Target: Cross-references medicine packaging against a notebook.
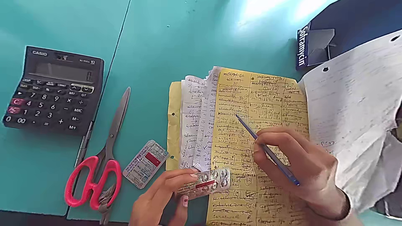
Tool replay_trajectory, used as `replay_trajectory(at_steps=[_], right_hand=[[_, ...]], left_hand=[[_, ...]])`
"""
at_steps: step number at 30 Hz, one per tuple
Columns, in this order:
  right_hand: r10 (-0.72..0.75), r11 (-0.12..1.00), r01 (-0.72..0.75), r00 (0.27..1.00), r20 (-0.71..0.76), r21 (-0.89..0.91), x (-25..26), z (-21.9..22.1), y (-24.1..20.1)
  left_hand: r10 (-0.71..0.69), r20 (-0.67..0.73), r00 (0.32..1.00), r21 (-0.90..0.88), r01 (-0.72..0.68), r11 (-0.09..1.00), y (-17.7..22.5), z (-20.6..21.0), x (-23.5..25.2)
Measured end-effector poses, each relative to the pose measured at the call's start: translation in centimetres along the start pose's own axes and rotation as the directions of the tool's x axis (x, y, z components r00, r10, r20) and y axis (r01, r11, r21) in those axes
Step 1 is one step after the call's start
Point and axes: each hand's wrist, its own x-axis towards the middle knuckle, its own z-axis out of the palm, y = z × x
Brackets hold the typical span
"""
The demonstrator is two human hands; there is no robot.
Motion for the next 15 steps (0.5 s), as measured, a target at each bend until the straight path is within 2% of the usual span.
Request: replay_trajectory(at_steps=[15], right_hand=[[-0.066, 0.995, 0.072, 0.994, 0.085, -0.069, -0.4, -0.4, -1.6]], left_hand=[[0.131, -0.108, 0.985, 0.162, -0.113, 0.980, -0.6, 1.0, -0.4]])
